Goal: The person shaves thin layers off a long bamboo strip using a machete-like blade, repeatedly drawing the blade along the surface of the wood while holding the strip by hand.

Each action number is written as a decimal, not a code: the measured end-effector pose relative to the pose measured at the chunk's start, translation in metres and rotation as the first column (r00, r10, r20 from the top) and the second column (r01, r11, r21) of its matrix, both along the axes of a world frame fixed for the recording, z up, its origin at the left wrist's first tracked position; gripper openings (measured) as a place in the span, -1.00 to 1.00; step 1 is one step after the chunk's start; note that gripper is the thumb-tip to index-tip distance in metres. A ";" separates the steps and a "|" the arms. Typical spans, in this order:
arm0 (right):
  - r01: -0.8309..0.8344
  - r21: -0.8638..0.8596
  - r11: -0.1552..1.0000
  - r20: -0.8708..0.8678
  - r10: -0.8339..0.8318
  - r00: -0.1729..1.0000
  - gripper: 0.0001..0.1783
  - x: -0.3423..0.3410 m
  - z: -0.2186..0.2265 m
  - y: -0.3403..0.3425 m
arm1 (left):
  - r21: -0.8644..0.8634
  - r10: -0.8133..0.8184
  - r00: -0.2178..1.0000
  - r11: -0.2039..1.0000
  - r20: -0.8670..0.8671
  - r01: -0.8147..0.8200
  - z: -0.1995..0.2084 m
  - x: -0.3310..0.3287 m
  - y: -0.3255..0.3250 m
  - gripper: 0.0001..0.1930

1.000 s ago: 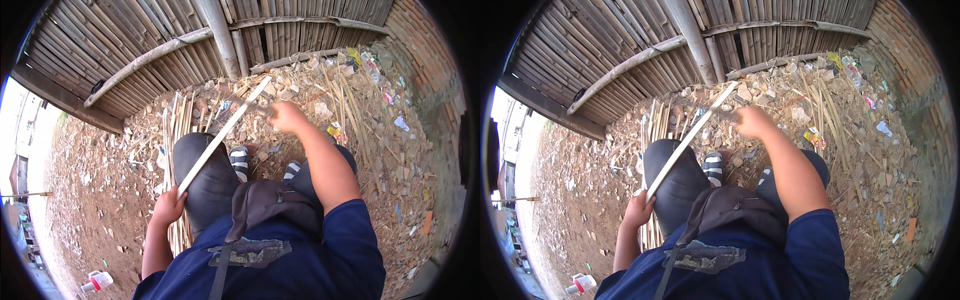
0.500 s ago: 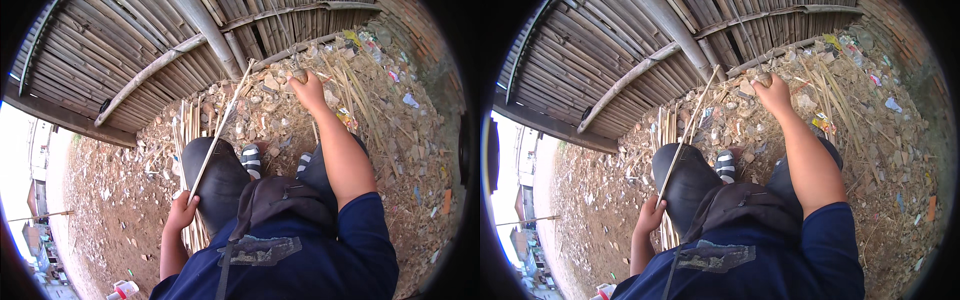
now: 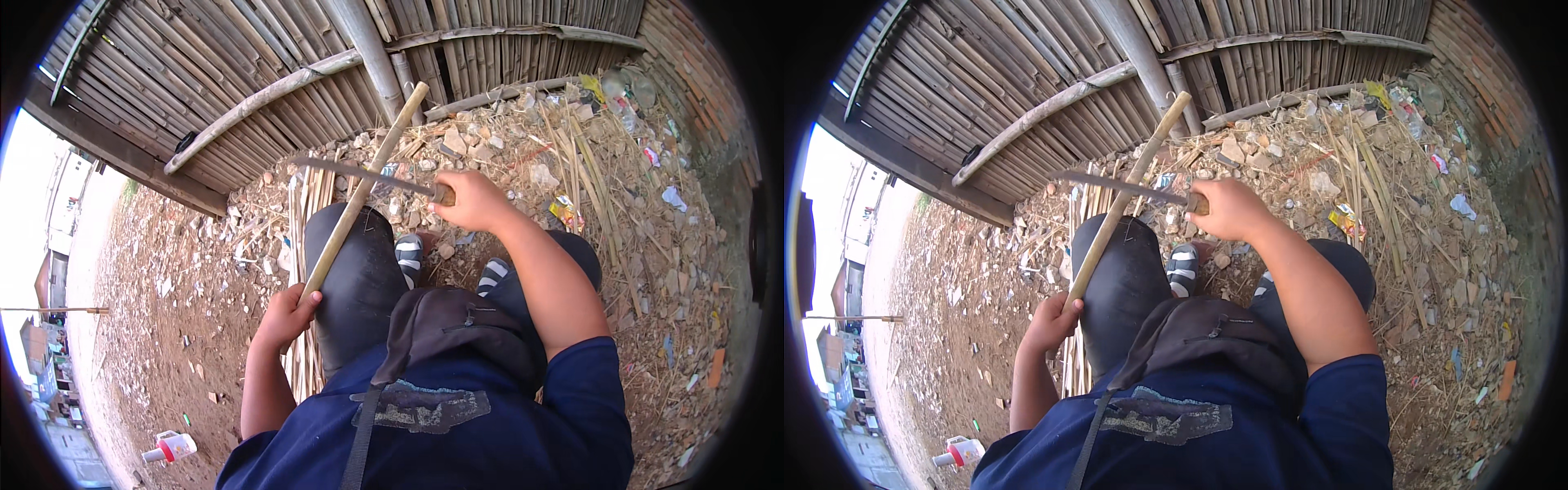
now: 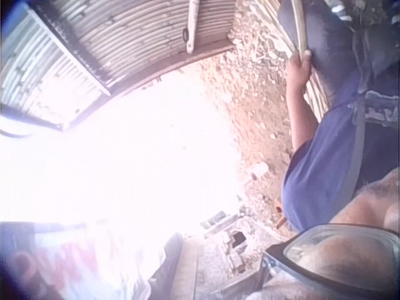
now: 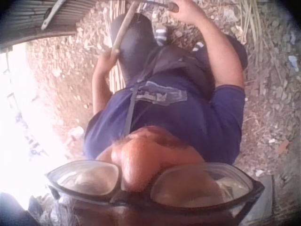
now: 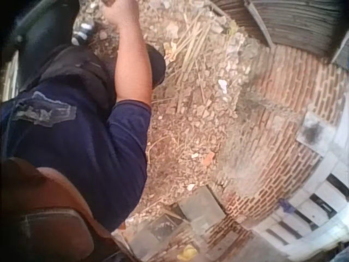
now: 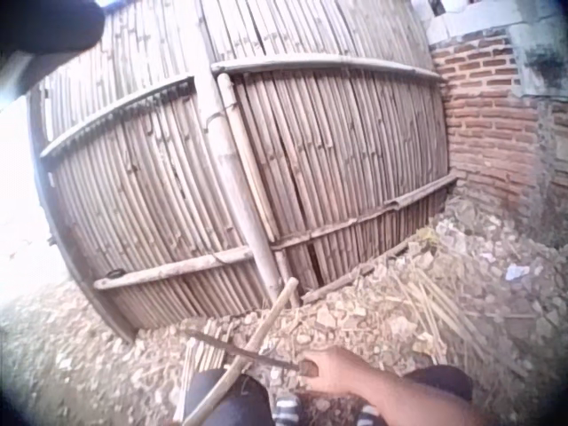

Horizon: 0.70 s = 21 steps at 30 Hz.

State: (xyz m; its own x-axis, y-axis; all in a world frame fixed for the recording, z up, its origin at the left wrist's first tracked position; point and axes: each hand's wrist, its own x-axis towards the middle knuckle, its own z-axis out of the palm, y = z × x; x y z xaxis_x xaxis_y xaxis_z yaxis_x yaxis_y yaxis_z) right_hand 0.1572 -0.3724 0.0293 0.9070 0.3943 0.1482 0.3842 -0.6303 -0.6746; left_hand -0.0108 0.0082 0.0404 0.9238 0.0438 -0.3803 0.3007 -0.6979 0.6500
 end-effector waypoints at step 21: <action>-0.072 -0.117 0.991 0.024 0.075 0.997 -0.66 0.023 -0.025 0.018 | 0.180 -0.124 0.991 0.977 0.052 0.113 -0.005 0.016 -0.011 -0.43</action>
